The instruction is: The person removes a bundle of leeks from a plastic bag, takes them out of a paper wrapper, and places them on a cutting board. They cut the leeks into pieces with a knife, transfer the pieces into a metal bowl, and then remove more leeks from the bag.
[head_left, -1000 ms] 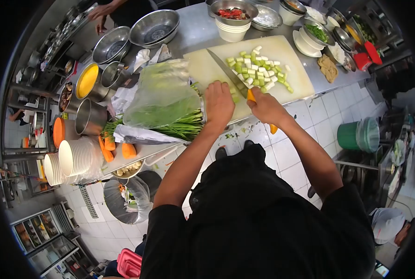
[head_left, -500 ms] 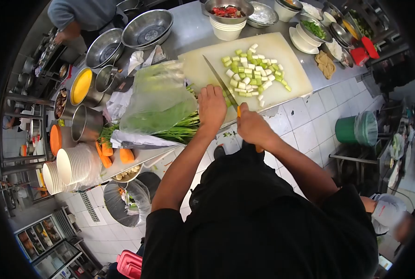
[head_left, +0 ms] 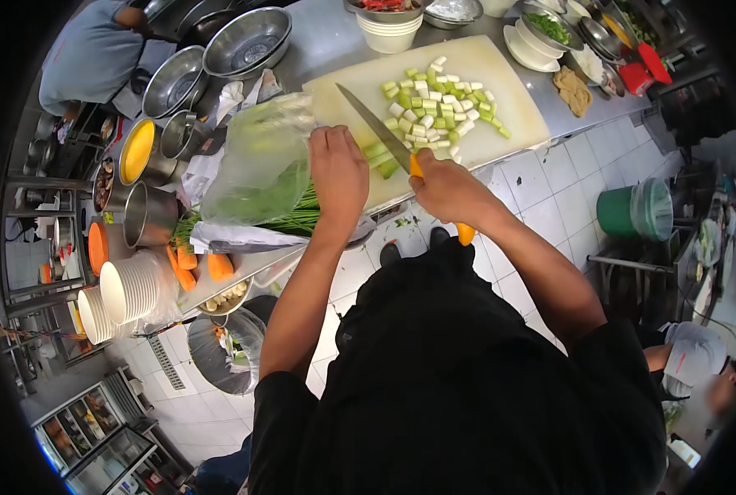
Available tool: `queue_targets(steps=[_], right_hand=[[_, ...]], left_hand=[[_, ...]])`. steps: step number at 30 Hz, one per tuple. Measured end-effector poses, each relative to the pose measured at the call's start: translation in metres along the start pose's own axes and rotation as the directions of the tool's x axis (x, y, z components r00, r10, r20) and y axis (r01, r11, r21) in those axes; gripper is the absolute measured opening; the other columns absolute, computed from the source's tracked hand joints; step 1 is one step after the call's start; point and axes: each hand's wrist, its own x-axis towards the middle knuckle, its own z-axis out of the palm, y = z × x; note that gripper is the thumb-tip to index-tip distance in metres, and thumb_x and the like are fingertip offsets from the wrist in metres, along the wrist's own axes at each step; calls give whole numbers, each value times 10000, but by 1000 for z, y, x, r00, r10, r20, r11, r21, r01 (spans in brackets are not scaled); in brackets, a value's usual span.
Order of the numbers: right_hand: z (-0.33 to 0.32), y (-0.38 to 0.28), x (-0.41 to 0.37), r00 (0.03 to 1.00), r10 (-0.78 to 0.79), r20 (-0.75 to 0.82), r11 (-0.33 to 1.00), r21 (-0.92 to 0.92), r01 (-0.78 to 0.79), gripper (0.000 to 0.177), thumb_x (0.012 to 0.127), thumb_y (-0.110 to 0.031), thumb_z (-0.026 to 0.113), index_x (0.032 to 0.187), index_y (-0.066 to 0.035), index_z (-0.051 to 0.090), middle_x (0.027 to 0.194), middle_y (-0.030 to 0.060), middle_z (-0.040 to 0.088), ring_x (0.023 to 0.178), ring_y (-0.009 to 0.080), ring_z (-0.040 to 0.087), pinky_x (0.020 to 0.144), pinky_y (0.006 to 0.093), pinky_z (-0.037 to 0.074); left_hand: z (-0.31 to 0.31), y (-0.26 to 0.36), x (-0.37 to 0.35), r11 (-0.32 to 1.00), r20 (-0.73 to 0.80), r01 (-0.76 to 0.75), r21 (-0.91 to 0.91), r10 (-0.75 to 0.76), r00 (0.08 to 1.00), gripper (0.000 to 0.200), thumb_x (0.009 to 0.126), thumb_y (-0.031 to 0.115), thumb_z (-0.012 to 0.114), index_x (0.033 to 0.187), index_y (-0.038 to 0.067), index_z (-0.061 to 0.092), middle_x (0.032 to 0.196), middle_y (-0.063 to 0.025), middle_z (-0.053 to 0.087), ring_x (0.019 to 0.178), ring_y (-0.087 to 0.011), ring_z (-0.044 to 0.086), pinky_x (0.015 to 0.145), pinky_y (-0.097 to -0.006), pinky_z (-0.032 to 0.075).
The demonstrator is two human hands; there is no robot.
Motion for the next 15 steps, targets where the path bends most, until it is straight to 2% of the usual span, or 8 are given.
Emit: queue_targets(steps=[2,4,5,8,11,14,15], right_hand=[[-8,-15,-6,990,97,103,994,45,-102,272,947,-132,486,1085,100,450,839,337,666,846,464,680,790,522,530],[1,-8,-3,996,63,60,997,44,-65,258,971,-154,481,1084,74,439,778,303,653,702,425,675,681,507,535],[10,-2,-1,998,48,42,998,46,-50,252,983,-165,479,1083,62,434,748,286,646,629,405,673,626,500,537],[37,26,12,989,-110,-94,991,-86,102,248,974,-149,490,1068,73,428,771,317,645,726,476,666,702,547,531],[49,25,13,993,-43,-107,995,-98,32,252,962,-137,514,1059,77,423,791,341,641,806,519,647,759,580,510],[69,35,26,987,-68,-142,997,-55,61,242,956,-130,524,1049,68,420,792,343,640,793,529,641,738,588,510],[72,40,36,980,-104,-171,993,-73,93,251,959,-139,528,1054,66,419,783,330,642,754,507,649,708,574,517]], left_hand=[[0,-1,3,1000,33,-13,5,13,999,112,949,45,551,1009,-33,604,982,-198,570,942,-394,551,847,-481,447],[15,-4,-12,999,101,-47,18,45,994,113,942,33,556,1020,-39,595,999,-201,566,954,-394,539,855,-476,443],[22,-7,-19,997,103,-70,43,66,993,128,901,14,561,1016,-37,587,1015,-199,557,972,-390,530,871,-467,441],[45,-16,-30,988,141,-119,100,105,984,200,806,-22,572,1005,-33,568,1047,-192,537,1007,-378,508,906,-448,436],[51,-19,-33,985,221,-118,122,89,971,236,771,-18,576,1007,-33,560,1051,-185,531,1004,-370,500,907,-449,434],[49,-20,-32,984,233,-129,120,99,968,263,758,-13,578,1019,-31,552,1060,-184,523,999,-367,498,895,-457,438],[49,-21,-32,983,240,-136,121,104,965,261,759,-9,579,1018,-29,549,1061,-184,521,998,-367,497,893,-457,440]])
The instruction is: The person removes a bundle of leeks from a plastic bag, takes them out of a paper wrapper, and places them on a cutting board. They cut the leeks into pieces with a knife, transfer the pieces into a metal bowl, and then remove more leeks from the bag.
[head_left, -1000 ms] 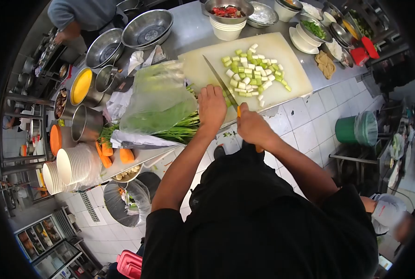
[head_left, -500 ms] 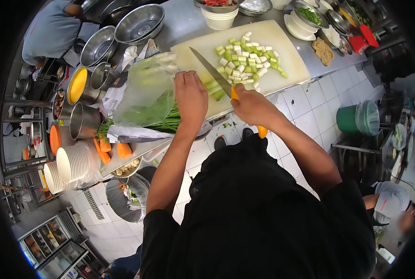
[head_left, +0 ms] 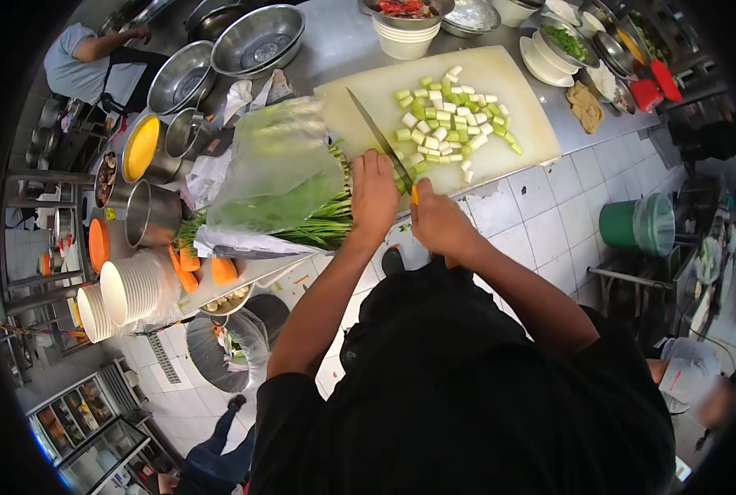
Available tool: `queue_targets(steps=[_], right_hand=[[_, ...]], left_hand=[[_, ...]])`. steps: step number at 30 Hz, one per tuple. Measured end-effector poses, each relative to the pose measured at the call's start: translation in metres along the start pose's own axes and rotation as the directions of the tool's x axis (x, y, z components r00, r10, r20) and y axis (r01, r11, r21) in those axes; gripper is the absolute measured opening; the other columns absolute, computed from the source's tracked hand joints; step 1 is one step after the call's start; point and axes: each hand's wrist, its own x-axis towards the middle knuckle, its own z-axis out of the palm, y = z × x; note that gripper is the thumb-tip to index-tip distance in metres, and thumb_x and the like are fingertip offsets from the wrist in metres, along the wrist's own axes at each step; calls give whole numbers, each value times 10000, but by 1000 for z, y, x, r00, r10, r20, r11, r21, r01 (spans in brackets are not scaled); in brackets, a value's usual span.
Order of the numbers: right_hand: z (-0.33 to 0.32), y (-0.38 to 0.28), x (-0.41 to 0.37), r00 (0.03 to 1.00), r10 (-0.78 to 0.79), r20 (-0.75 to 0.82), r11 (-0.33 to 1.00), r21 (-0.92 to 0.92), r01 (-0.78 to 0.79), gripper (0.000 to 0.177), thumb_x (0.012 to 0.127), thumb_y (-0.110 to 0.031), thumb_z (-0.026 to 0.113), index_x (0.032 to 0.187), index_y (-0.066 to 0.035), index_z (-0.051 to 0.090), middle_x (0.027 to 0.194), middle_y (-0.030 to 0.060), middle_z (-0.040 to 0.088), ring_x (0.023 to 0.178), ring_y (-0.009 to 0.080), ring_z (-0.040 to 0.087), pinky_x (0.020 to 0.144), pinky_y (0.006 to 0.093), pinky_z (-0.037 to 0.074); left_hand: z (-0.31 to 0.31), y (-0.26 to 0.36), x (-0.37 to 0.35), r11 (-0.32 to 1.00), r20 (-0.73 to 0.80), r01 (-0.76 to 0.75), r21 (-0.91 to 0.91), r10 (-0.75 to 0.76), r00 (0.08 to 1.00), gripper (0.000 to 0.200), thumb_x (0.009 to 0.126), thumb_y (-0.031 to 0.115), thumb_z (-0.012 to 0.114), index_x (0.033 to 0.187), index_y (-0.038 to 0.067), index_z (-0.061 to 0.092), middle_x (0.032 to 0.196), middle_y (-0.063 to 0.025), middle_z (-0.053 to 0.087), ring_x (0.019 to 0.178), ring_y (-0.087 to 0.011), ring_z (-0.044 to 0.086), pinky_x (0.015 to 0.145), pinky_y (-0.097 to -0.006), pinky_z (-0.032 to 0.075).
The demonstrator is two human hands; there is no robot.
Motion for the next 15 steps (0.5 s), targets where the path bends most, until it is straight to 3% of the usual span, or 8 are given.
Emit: queue_targets(steps=[2,5,7,10,15], right_hand=[[5,11,17,996,-58,-61,998,-13,57,269,965,-158,537,1064,61,418,765,303,647,677,463,665,648,547,532],[-25,12,35,991,56,125,978,195,-79,327,960,-188,523,1148,65,438,845,333,662,831,488,665,798,552,507],[-43,14,36,989,46,137,982,174,-69,355,966,-217,531,1181,50,436,863,327,665,846,484,663,792,544,503],[-54,17,26,998,-18,55,987,160,10,378,976,-250,538,1214,25,436,914,325,665,898,490,645,797,535,492],[-53,11,1,999,-3,33,964,266,-6,343,982,-251,543,1166,18,434,902,324,659,898,505,634,795,544,479]], left_hand=[[0,2,-8,1000,40,10,-7,-10,999,289,764,-8,585,1049,-37,545,1081,-188,522,1013,-371,497,898,-456,443],[-4,3,-6,998,10,48,-41,-48,999,364,777,-16,599,1134,-64,546,1138,-200,534,1052,-387,507,920,-451,448],[-12,10,-4,992,-110,70,-104,-81,991,397,792,-21,607,1181,-80,551,1174,-210,543,1071,-400,519,936,-450,451],[-32,15,-15,991,-90,96,-92,-104,991,391,810,-10,623,1194,-81,591,1183,-214,570,1068,-403,541,934,-449,462],[-39,11,-21,993,50,88,-77,-85,995,241,805,27,657,1035,-46,667,1036,-179,628,983,-373,583,894,-446,484]])
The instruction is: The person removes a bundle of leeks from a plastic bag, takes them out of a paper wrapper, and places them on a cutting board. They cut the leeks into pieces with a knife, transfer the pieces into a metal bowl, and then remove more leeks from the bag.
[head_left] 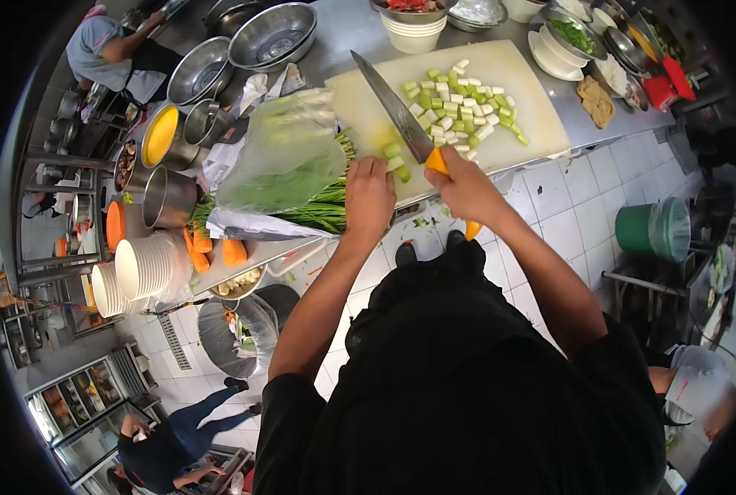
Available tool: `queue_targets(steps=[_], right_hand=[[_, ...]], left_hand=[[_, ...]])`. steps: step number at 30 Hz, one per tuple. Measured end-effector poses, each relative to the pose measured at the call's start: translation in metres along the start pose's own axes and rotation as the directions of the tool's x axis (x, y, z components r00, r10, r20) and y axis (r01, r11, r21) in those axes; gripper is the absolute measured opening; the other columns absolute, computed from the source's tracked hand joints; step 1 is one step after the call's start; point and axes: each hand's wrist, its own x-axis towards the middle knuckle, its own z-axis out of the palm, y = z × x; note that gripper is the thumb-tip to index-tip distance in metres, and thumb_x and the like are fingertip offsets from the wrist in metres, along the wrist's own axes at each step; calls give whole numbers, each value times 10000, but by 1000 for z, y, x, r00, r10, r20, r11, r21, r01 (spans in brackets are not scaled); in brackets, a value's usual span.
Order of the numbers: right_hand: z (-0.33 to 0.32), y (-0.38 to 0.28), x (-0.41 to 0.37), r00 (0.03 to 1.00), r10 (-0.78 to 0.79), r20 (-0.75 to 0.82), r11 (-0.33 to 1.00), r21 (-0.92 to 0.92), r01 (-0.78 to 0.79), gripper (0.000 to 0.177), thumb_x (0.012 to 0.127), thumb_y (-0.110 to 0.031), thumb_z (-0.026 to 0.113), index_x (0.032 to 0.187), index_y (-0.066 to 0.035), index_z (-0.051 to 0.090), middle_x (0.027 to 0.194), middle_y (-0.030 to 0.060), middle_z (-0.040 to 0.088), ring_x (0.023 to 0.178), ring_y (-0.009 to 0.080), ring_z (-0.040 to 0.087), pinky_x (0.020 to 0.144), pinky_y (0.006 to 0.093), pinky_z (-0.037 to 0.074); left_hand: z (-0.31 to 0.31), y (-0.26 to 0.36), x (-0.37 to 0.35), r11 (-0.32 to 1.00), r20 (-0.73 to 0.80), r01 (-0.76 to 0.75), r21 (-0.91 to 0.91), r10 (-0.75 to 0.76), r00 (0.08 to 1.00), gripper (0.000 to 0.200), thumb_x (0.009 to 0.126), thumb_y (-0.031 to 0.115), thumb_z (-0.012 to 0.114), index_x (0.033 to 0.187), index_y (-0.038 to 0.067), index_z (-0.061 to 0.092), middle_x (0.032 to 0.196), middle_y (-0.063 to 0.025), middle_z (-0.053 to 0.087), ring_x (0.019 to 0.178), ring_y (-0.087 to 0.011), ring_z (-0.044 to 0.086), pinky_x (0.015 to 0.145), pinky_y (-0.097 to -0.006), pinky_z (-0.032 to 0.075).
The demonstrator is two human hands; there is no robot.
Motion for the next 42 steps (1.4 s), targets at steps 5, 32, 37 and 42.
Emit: queue_targets(steps=[5,32,37,42], right_hand=[[21,4,-27,997,-76,-28,995,-60,74,343,988,-263,537,1168,11,436,885,312,664,885,511,631,788,562,482],[31,-3,-13,999,-52,-17,958,-284,45,324,956,-194,541,1153,37,426,815,351,643,821,530,634,761,598,485],[57,9,3,999,-26,-22,943,-333,17,297,939,-149,523,1142,48,431,854,348,654,858,524,644,805,585,495],[26,6,-7,994,-88,-58,968,-238,72,335,930,-195,571,1155,22,452,854,348,652,861,524,640,803,593,485]], left_hand=[[-13,0,-21,999,-67,23,45,-20,998,135,803,40,681,921,-26,686,953,-159,643,897,-359,621,819,-445,516],[25,1,1,980,-76,41,-194,-57,996,129,708,-75,595,820,-72,659,949,-199,631,897,-377,635,820,-456,525],[30,-7,1,987,-22,12,-162,-15,1000,101,696,-78,581,784,-66,629,899,-214,602,868,-413,613,786,-485,511],[25,1,4,989,-45,17,-147,-24,999,69,763,-66,574,794,-64,636,921,-206,622,864,-396,626,795,-471,515]])
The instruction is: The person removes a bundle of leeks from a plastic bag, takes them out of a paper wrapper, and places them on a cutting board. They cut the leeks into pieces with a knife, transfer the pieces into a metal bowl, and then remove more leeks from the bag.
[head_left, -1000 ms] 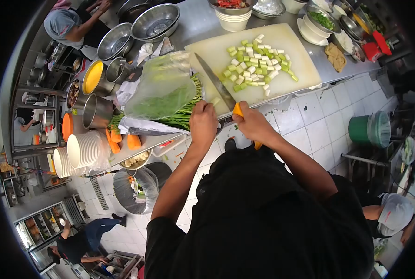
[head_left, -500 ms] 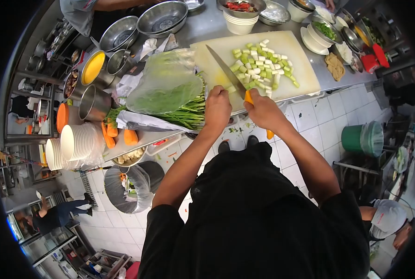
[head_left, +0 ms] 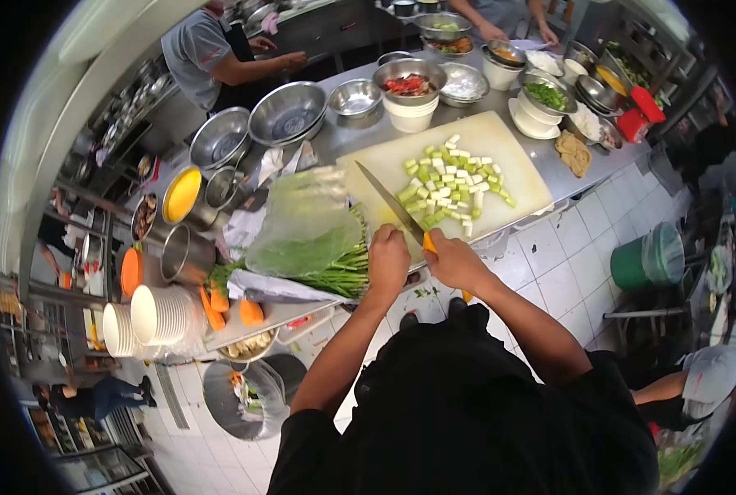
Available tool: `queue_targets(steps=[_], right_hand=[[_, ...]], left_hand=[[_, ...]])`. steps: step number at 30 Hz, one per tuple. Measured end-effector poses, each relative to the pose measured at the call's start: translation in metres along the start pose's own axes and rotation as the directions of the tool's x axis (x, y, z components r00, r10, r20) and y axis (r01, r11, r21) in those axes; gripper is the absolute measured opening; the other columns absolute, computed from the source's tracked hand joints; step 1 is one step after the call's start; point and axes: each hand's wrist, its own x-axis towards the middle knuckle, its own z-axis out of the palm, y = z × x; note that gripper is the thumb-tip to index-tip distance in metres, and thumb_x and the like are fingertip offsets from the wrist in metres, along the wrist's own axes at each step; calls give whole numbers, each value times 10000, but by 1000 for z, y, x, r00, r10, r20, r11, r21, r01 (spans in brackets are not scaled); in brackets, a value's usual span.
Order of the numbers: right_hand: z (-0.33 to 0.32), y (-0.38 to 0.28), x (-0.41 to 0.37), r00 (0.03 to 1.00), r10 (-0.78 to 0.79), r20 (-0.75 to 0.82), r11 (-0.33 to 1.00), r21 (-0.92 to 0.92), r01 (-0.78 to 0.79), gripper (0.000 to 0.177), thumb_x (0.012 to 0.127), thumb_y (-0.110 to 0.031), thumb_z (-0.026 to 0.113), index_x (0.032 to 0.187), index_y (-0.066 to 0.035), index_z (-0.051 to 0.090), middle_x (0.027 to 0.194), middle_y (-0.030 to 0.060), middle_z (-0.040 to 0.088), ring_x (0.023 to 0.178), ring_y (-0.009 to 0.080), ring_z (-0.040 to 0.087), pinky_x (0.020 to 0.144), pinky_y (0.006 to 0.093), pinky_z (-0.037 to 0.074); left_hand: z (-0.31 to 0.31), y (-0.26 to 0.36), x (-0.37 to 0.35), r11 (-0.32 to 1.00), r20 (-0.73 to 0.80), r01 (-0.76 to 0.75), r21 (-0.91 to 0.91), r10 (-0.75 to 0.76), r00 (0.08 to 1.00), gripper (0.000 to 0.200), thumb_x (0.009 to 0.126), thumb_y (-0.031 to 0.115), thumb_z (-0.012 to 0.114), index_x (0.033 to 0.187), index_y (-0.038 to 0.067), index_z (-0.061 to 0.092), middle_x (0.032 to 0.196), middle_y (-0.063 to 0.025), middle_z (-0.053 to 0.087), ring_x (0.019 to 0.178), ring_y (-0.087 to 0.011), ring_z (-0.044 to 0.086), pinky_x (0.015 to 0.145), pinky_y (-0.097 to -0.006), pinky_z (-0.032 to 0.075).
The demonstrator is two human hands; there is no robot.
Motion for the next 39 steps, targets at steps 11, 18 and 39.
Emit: queue_targets(steps=[11,18,39], right_hand=[[-132,116,-63,847,43,-530,960,-213,-181,409,815,-146,656,1222,-99,641,874,252,694,819,424,674,755,513,542],[-142,215,8,881,11,-473,941,-292,-168,484,807,-212,723,1283,-185,636,875,206,656,763,389,674,698,487,552],[-128,184,63,884,-467,-16,876,-148,459,1058,644,-643,800,1492,-132,427,1557,302,226,1457,528,158,1185,634,146]], left_hand=[[-28,53,85,973,-192,114,-198,-153,969,120,858,80,685,921,-16,720,951,-166,682,724,-249,689,656,-383,545],[12,11,193,955,-325,210,-211,-271,906,196,878,199,697,886,6,727,815,-164,697,671,-292,656,675,-395,521],[96,-35,534,731,36,424,535,-522,852,432,791,266,734,1143,19,701,1207,-218,682,1173,-356,641,983,-422,526]])
